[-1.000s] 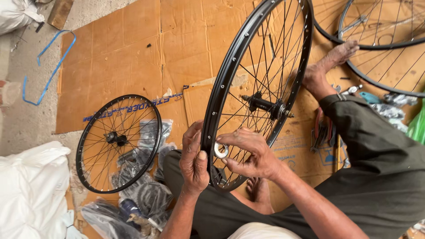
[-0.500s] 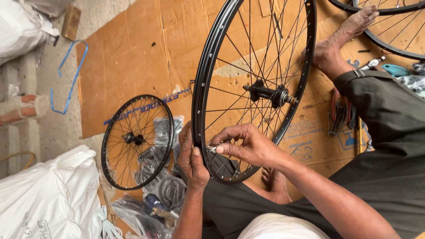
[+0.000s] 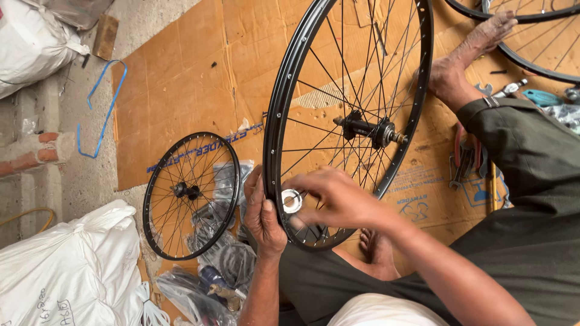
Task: The person sits on the floor and installs a black rim strip into a bicycle wheel rim by hand. They rotate the wheel to feed the strip into the rim channel, ensuring it covers the spoke holes. The person works on a single wheel while other bicycle parts are visible nearby.
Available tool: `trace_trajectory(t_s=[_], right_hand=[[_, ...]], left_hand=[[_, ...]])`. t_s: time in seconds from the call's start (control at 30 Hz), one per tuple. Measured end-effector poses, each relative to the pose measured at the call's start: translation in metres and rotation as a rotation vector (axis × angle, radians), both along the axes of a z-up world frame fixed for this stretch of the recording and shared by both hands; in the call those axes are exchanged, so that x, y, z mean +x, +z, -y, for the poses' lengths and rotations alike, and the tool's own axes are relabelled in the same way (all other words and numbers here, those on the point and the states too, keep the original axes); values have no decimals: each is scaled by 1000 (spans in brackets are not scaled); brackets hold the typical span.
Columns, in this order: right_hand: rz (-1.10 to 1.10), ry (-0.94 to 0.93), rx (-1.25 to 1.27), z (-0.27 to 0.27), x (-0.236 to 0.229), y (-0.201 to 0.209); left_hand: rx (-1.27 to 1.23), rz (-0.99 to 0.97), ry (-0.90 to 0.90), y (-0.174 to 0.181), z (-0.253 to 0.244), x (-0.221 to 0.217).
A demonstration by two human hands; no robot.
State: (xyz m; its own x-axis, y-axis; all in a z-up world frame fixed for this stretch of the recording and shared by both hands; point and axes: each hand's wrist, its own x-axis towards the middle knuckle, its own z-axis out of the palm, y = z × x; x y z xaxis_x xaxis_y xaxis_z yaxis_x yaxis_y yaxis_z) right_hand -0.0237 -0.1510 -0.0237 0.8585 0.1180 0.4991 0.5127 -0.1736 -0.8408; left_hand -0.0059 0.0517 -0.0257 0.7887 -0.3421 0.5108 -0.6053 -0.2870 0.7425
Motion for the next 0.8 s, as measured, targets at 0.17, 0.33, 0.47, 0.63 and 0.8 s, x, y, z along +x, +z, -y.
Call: trace_trajectory(t_s=[0.17,0.33,0.47,0.63,0.8], right_hand=[[-472,148,161,9,-6,2],[-43,47,-15,7,-5,-8],[89,218,274,18,-6,-14],[-158,41,-16,4,-1,-12],[41,206,301,28,-13,-5]], left_hand=[[-17,-8,0,-3,0,-3],[0,22,-11,1,5,-2],[5,-8,14,3,4,-5],[63,38,22,10,12,-8],[-22,-2,-1,7,14,-9]])
